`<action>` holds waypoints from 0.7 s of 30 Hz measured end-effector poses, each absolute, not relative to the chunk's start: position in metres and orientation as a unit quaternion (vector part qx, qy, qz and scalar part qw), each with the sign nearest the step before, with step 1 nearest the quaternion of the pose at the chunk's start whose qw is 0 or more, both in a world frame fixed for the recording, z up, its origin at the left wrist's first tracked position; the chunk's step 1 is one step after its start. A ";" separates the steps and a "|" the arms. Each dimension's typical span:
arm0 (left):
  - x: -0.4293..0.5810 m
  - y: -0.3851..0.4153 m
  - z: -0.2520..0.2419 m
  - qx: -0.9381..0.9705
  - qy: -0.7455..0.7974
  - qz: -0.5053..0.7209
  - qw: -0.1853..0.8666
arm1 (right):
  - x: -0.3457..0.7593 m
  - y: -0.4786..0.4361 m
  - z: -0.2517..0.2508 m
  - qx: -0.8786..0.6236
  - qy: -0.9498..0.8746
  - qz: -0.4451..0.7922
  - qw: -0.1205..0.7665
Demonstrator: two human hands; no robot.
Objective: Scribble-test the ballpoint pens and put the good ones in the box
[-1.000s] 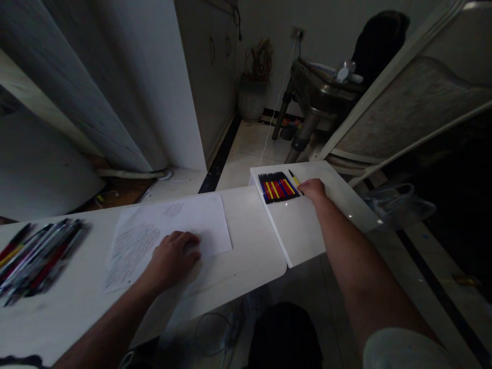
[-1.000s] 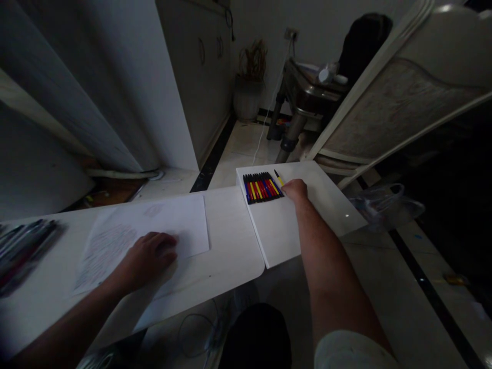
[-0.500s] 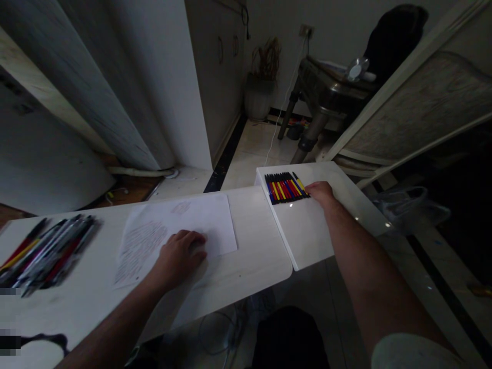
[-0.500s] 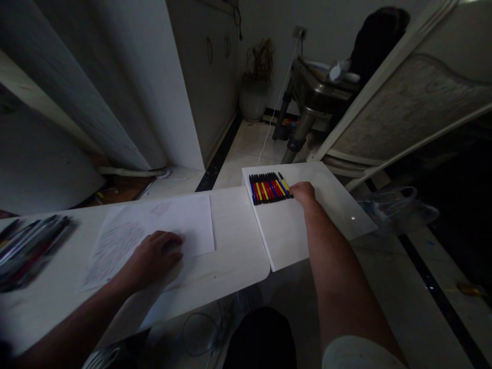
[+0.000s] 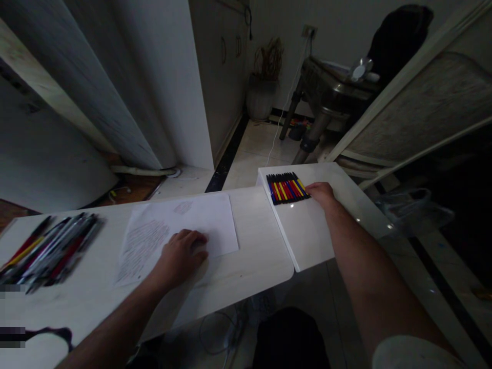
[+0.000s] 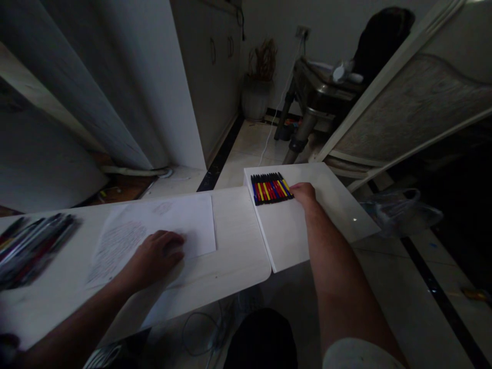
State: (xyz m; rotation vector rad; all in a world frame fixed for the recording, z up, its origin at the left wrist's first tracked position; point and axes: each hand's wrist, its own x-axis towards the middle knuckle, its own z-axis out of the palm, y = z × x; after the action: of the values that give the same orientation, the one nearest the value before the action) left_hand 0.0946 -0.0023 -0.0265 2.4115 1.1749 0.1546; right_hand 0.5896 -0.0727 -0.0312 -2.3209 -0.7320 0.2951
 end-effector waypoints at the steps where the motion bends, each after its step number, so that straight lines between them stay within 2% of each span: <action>1: 0.095 -0.002 -0.026 0.874 0.427 0.055 0.225 | 0.590 -0.073 -0.032 -0.890 -0.282 0.114 0.339; 21: 0.097 -0.003 -0.025 0.866 0.440 0.056 0.229 | 0.593 -0.074 -0.036 -0.881 -0.295 0.116 0.352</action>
State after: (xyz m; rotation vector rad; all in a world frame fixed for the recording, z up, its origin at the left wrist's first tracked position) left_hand 0.0966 -0.0031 -0.0255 2.3845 1.2120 0.1543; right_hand 0.5932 -0.0740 -0.0355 -2.2788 -0.7637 0.3006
